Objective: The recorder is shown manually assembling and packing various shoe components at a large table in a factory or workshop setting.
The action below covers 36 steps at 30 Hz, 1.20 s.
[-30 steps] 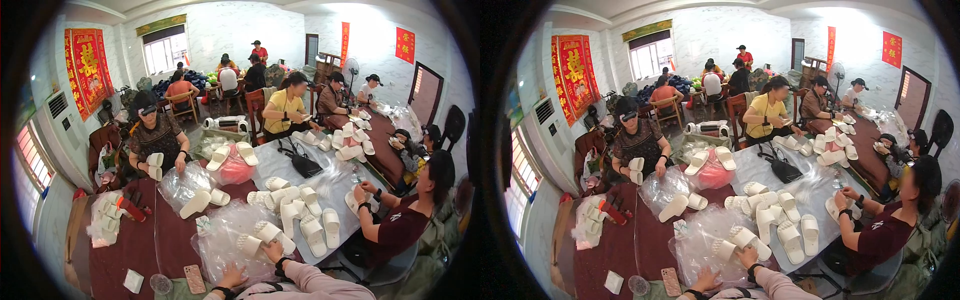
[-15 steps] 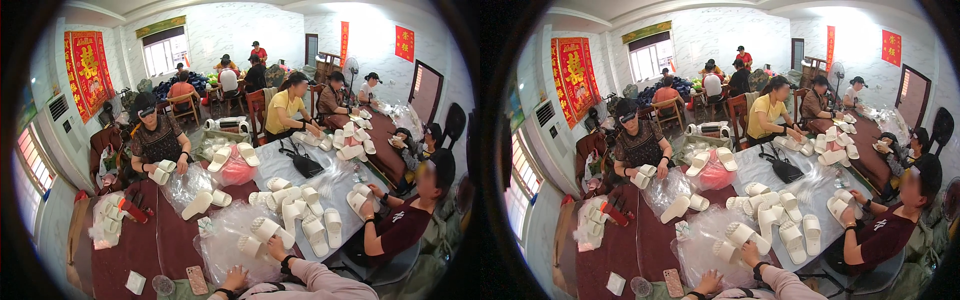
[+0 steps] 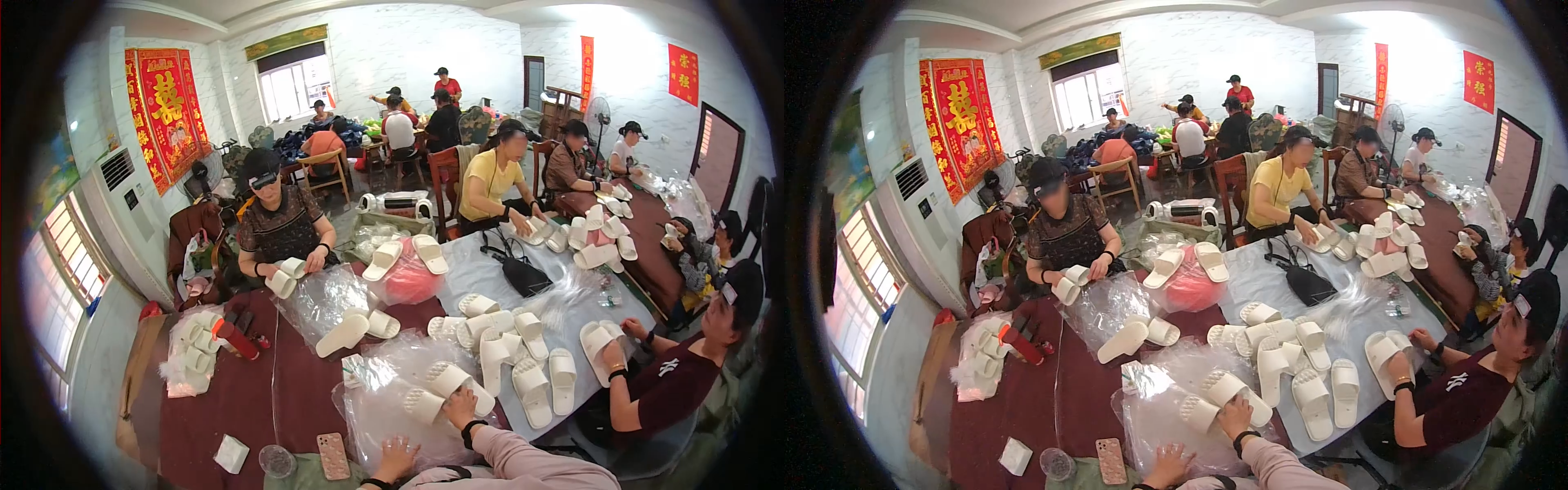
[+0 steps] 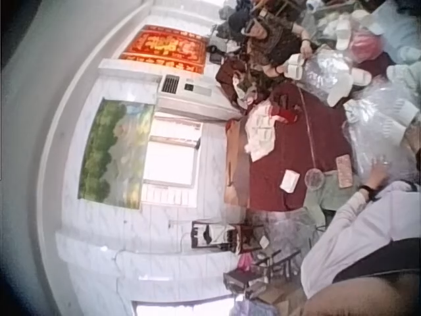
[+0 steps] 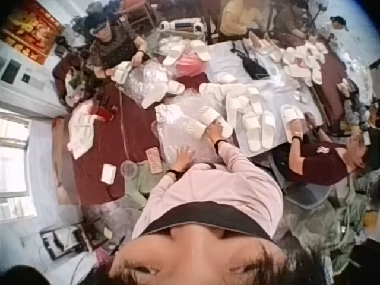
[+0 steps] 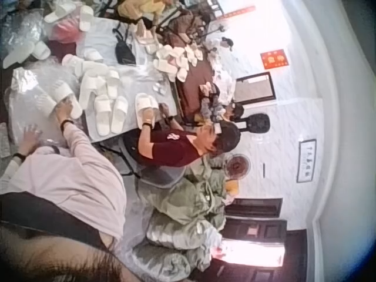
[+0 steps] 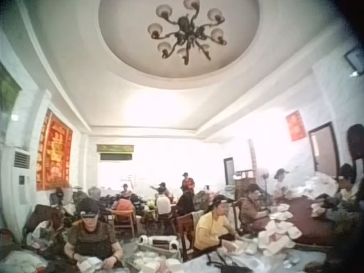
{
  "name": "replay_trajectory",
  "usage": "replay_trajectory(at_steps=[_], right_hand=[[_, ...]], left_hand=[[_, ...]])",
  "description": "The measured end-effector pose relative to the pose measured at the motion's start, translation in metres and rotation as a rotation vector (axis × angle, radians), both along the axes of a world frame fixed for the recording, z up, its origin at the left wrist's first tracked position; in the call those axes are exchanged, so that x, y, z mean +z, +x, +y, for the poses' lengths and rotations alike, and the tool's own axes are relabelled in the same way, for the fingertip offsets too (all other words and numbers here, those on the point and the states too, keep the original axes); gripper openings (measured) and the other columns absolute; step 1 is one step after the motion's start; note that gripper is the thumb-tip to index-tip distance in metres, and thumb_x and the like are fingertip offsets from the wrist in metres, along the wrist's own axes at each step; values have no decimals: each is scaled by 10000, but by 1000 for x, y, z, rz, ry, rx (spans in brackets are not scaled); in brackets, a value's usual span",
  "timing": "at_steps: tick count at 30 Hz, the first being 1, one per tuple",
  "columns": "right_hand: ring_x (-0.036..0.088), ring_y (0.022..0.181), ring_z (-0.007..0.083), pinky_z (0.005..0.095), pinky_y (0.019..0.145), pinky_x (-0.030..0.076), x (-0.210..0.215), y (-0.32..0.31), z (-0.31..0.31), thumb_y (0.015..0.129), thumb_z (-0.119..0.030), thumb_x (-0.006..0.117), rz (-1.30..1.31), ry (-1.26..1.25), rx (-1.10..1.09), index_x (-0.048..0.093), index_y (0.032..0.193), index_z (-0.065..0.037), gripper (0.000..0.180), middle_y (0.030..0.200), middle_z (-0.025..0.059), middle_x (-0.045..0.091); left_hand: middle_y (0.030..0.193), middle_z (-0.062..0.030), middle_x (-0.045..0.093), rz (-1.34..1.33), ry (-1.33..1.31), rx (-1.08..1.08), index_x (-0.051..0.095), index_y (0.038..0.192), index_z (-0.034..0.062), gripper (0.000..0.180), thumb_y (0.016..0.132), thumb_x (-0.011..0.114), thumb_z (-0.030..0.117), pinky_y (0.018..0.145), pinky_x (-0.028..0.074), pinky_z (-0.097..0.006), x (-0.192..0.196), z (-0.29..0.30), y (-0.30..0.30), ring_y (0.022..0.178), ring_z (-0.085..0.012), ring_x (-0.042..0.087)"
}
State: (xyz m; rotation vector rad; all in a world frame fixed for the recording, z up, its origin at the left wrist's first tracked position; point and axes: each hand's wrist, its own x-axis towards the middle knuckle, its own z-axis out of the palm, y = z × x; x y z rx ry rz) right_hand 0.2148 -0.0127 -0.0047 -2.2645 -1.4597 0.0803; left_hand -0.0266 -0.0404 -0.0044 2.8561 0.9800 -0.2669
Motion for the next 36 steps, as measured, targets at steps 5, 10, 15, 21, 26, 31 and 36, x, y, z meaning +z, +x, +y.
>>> replay_trajectory(at_steps=[5, 10, 15, 21, 26, 31, 36], right_hand=[[429, 1008, 303, 443, 811, 345, -3, -13, 13, 654, -222, 602, 84, -80, -99, 681, 773, -81, 201, 1045, 121, 503], [438, 987, 313, 445, 808, 345, -11, -8, 16, 663, -213, 588, 106, 3, -80, 677, 766, -73, 196, 1018, 127, 504], [482, 974, 334, 436, 812, 376, 18, 5, 11, 671, -173, 597, 393, 90, -41, 676, 833, -55, 216, 1009, 161, 539], [553, 927, 96, 256, 798, 448, 82, 51, -25, 805, -115, 619, 1332, -25, 340, 607, 1086, -49, 289, 1056, 23, 606], [560, 890, 73, 236, 796, 448, 134, 49, -52, 884, -134, 533, 1590, -482, 559, 541, 1167, -32, 301, 1058, 21, 609], [556, 906, 70, 230, 806, 441, 131, 56, -67, 879, -132, 538, 1761, -644, 587, 539, 1172, -36, 308, 1057, 8, 607], [560, 858, 72, 226, 750, 459, 111, 51, -67, 874, -123, 549, 1485, -584, 556, 553, 1147, -35, 287, 1041, -3, 602]], left_hand=[[1387, -124, 321, 28, -47, 16, 407, 1300, 303, 463, 849, 453, 396, 940, 237, -649, -14, -1, -8, 1250, -399, 296], [1395, -126, 306, -9, -95, 17, 376, 1321, 303, 487, 849, 453, 401, 936, 245, -649, -15, 4, -6, 1244, -404, 302], [1370, -125, 342, -45, 5, -3, 406, 1296, 262, 456, 858, 449, 379, 918, 269, -647, -31, 7, -10, 1228, -392, 327], [1241, -140, 468, -252, -116, 81, 523, 1162, 157, 344, 859, 456, 306, 884, 327, -592, -5, 33, 12, 1129, -343, 442], [1257, -173, 460, -270, -527, 115, 492, 1178, 94, 377, 886, 410, 316, 907, 386, -464, -25, 78, 26, 1082, -401, 468], [1327, -219, 385, -600, -930, 120, 351, 1317, 34, 469, 915, 394, 273, 978, 346, -360, 38, 92, 50, 1188, -331, 425], [1301, -185, 439, -449, -831, 42, 211, 1398, 107, 537, 912, 425, 185, 975, 344, -332, 50, 101, 43, 1170, -282, 462]])
